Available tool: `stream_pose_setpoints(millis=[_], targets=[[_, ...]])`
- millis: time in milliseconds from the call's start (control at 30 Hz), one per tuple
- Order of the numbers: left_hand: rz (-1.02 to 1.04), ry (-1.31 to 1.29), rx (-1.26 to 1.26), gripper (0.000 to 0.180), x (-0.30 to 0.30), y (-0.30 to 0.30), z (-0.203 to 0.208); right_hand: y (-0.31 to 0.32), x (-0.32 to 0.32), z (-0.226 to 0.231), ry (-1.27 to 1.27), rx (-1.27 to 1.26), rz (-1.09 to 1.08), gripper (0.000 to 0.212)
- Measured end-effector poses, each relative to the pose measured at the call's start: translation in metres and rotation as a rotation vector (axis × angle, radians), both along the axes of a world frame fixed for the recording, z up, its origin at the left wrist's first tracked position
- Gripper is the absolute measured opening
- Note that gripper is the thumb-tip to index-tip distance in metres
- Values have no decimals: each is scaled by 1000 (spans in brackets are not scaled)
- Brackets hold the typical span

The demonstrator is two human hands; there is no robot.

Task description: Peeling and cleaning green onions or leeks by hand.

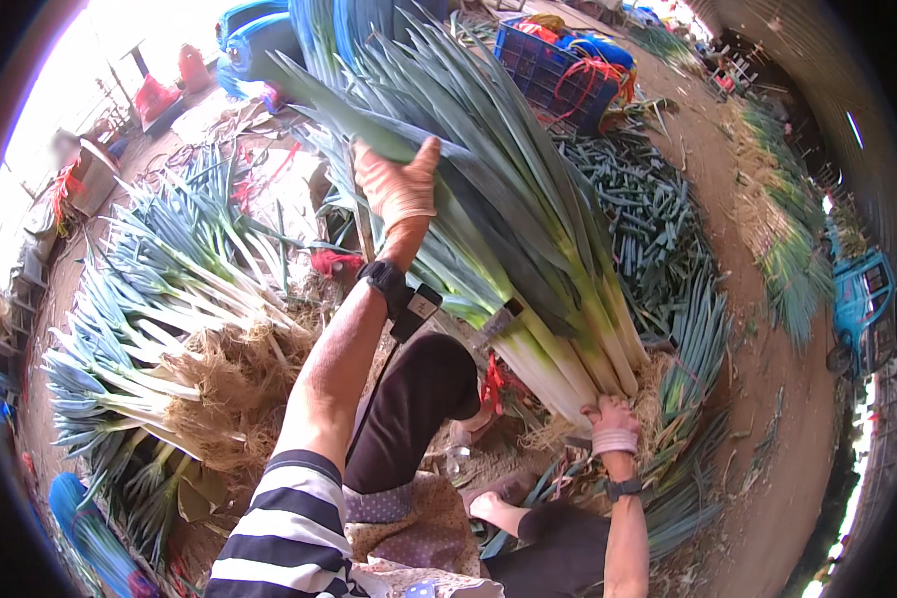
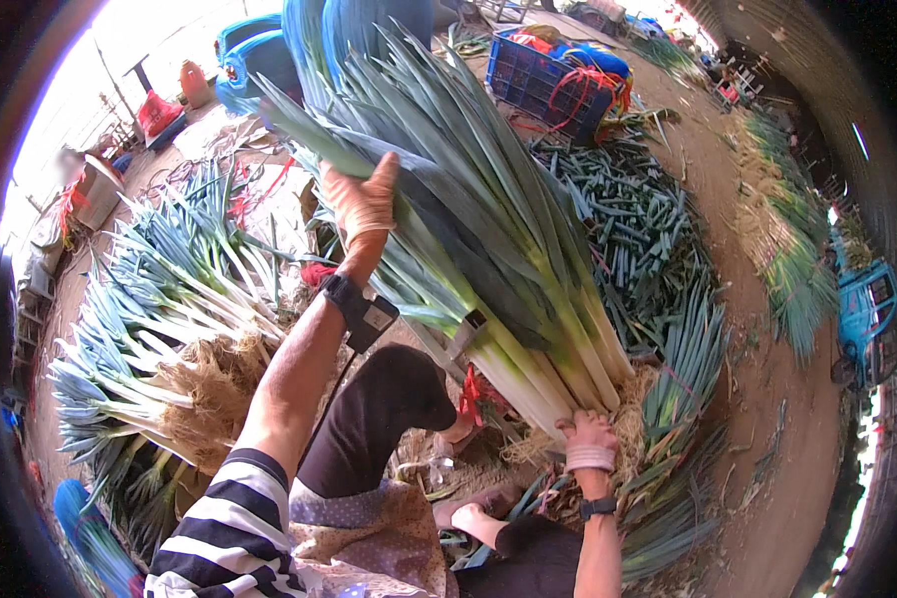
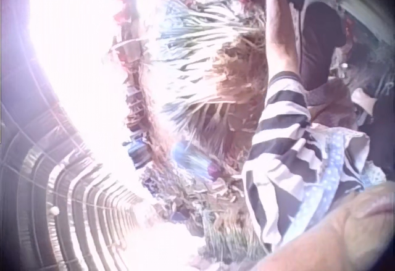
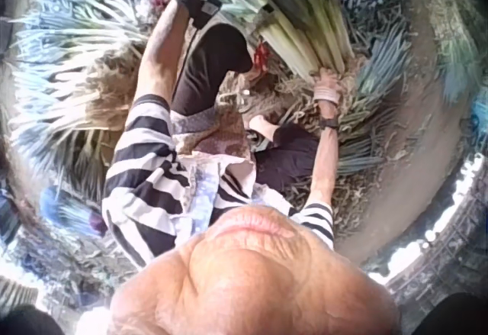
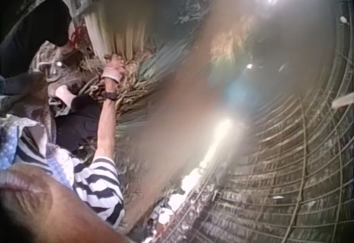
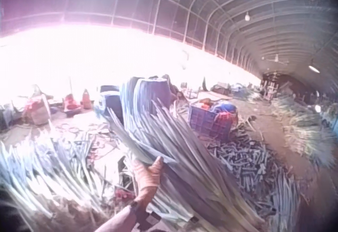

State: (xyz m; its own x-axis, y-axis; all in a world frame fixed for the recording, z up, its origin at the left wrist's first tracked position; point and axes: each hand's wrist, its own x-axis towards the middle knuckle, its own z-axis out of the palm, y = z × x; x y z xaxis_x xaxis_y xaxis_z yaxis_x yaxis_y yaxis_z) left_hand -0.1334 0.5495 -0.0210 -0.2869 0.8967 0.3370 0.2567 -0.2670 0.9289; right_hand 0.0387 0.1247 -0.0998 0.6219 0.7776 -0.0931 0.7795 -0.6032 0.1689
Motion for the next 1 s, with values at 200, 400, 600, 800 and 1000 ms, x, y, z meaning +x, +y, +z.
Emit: stream_pose_setpoints(millis=[200, 400, 600, 800, 1000], targets=[[150, 532, 356, 69, 6, 26, -2, 2, -1, -4, 6, -130, -65, 33], [-249, 1046, 212, 22, 2, 52, -33, 2, 7, -9, -33, 42, 72, 26], [-194, 989, 267, 35, 1, 72, -56, 15, 11, 3, 104, 3, -45, 33], [-179, 565, 401, 35, -40, -15, -56, -1, 11, -3, 154, 70, -34, 36], [-566, 299, -604, 30, -84, -74, -134, -10, 7, -9, 66, 108, -24, 38]])
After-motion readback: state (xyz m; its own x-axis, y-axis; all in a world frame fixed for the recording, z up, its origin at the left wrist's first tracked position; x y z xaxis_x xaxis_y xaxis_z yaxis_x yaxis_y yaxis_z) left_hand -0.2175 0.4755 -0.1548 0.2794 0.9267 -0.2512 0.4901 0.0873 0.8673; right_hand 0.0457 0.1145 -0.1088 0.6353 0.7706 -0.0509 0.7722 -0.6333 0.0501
